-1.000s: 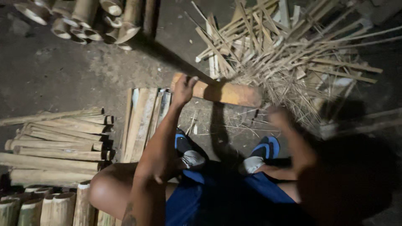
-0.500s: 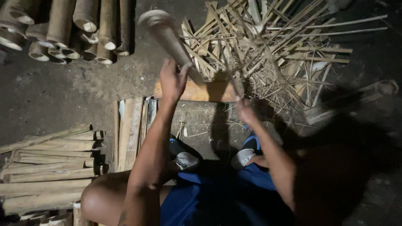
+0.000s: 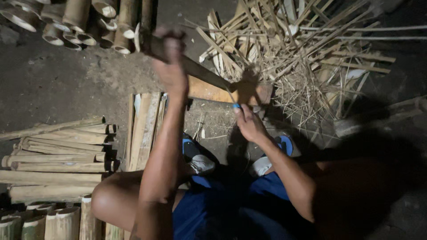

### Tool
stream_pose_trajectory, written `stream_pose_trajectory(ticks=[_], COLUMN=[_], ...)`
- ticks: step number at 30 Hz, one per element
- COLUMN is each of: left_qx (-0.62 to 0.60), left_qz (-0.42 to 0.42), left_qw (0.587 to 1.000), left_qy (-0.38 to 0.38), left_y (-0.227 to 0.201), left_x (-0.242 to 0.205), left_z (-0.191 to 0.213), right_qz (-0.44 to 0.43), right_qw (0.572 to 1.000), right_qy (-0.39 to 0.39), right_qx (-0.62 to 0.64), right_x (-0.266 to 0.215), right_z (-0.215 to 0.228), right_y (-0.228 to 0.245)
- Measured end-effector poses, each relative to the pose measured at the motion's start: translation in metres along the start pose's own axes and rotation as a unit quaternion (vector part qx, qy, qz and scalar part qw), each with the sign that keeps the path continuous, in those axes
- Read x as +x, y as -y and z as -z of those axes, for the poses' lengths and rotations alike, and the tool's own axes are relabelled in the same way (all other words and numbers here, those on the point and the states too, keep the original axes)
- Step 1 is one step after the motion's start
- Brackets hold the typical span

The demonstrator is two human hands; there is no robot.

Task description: The person sits on the floor and uses a knife to split bamboo poles into thin strips. They repeatedly pick up bamboo pieces, split them on a wooden block, and place the resulting strips aside.

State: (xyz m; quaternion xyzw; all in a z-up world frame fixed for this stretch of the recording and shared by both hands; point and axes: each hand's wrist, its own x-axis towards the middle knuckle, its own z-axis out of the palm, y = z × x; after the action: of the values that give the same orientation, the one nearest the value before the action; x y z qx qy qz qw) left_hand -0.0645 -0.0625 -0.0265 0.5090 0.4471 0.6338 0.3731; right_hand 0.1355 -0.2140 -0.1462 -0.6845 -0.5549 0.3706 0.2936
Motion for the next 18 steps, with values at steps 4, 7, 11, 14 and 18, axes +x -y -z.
stream_pose_trajectory(ticks=[4,7,11,14,18], left_qx=[-0.169,-0.287,-0.251,-0.262,-0.27], left_qz=[-0.106,-0.096,-0.112,-0.053,-0.036], left_qw=[0.978,0.951,0.958,0.957,0.962], left_qy=[-0.066,-0.062,-0.087,-0.11,-0.017], left_y=[-0.021,-0.016,-0.003,0.001,0.01], left_x=[-0.008,-0.02,-0.018,-0.017,-0.002], left_z=[0.0,-0.002,0.004,0.011,0.016], right_qz=[0.077,0.08,-0.01,-0.096,-0.011], right_qw=[0.995,0.997,0.993,0.984,0.994], right_qy=[0.047,0.004,-0.028,0.027,0.009], right_qx=[0.038,0.006,-0.115,-0.15,-0.109], right_x=[-0.014,-0.003,0.057,0.087,0.083], right_z=[-0.01,-0.047,-0.081,-0.072,-0.042], right_y=[0.018,-0.023,-0.124,-0.172,-0.146])
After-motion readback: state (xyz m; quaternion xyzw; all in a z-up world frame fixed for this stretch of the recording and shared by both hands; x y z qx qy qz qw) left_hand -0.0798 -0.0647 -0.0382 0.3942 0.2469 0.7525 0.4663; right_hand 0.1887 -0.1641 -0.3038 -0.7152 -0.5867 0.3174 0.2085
